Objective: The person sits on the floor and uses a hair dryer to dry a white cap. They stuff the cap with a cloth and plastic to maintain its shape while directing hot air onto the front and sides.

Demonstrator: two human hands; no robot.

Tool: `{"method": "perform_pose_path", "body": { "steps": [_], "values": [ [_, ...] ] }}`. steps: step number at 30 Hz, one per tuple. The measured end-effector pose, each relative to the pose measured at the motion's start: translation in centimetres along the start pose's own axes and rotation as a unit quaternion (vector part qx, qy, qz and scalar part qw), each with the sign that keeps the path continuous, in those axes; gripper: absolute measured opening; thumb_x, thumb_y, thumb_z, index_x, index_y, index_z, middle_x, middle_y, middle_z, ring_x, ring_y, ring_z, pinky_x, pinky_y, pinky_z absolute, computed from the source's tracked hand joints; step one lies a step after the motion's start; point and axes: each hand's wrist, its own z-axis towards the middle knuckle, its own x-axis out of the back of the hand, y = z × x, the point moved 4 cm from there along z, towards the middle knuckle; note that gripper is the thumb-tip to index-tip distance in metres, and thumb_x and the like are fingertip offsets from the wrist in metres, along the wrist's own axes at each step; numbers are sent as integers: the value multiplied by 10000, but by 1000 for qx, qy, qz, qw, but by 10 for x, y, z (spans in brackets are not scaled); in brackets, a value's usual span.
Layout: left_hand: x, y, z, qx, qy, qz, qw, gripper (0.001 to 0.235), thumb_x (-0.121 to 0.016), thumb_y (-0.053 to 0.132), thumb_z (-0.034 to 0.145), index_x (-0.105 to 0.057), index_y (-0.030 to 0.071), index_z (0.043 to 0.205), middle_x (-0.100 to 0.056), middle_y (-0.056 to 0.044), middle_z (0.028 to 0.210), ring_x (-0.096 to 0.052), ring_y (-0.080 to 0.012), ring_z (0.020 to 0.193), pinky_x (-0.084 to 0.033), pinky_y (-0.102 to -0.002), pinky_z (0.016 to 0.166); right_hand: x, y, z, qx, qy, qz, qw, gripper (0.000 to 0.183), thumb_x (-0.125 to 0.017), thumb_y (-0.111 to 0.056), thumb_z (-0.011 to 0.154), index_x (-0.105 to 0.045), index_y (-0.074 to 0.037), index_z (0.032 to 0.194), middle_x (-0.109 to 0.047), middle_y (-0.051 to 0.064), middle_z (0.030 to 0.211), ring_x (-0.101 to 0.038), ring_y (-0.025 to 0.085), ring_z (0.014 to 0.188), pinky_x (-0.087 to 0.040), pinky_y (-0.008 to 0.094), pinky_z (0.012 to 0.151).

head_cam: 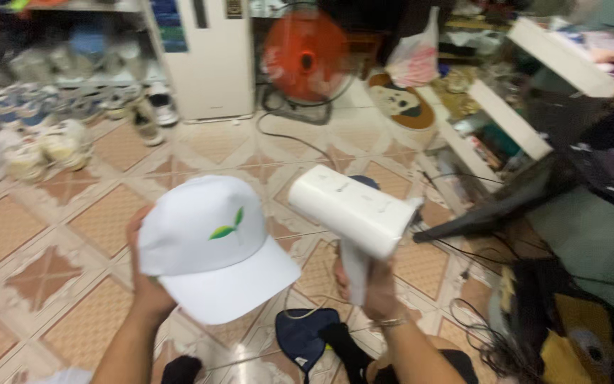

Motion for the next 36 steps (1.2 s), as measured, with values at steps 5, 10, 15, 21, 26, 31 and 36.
{"method": "perform_pose_path", "body": {
  "steps": [5, 10, 15, 21, 26, 31, 36],
  "values": [
    [-3, 6, 4, 16, -12, -29, 999, 1103, -903, 133, 640, -266, 121, 1541, -463, -101, 1478, -481, -213, 1375, -427, -386, 1159, 0, -20, -12, -6, -36, -198, 980, 740, -828, -449, 822, -443, -2, 1269, -552, 70, 747, -483, 122, 491, -420, 255, 379],
    [-3, 28, 7, 25, 0, 39, 999, 1084, -924, 117, 644, -281, 132, 1516, -542, -100, 1411, -573, -211, 1295, -492, -371, 1097, 4, -6, -13, -76, -32, -126, 989, 567, -836, -306, 868, -524, 90, 1127, -547, 97, 641, -498, 157, 408, -426, 284, 354],
    [-7, 29, 6, 61, 108, 188, 974, 1085, -977, 80, 608, -345, 155, 1486, -612, -112, 1368, -634, -237, 1250, -526, -363, 1054, 14, -14, -21, -97, 1, -178, 979, 440, -810, -155, 787, -584, 41, 1110, -585, 82, 633, -523, 135, 401, -425, 274, 314],
    [-6, 5, -4, 241, 237, 8, 941, 1209, -938, -16, 508, -247, 155, 1486, -548, -114, 1376, -576, -268, 1254, -526, -381, 1040, -1, -3, -24, -162, 21, -394, 905, 448, -851, 26, 671, -643, 27, 1068, -666, 78, 685, -590, 145, 426, -450, 291, 316],
    [-19, 8, -9, 261, 213, 0, 942, 1172, -951, -64, 521, -298, 155, 1469, -473, -133, 1421, -507, -291, 1327, -515, -392, 1089, -35, 23, -15, -95, -116, -420, 895, 354, -871, 8, 768, -651, -1, 1045, -686, 60, 828, -638, 111, 597, -537, 252, 453],
    [-21, 10, -8, 311, 208, -62, 925, 1190, -925, -35, 500, -266, 172, 1468, -472, -105, 1415, -530, -263, 1311, -531, -374, 1005, -35, 30, -15, -224, 10, -342, 912, 325, -797, 38, 742, -606, 9, 1003, -637, 90, 677, -573, 151, 384, -425, 274, 300],
    [-18, 9, -8, 317, 221, -63, 920, 1185, -939, -28, 523, -239, 142, 1463, -455, -115, 1409, -527, -263, 1308, -549, -362, 1033, -38, 28, -12, -201, 25, -350, 915, 321, -779, 58, 745, -598, 22, 1008, -640, 87, 710, -582, 147, 404, -438, 276, 303]
  ]
}}
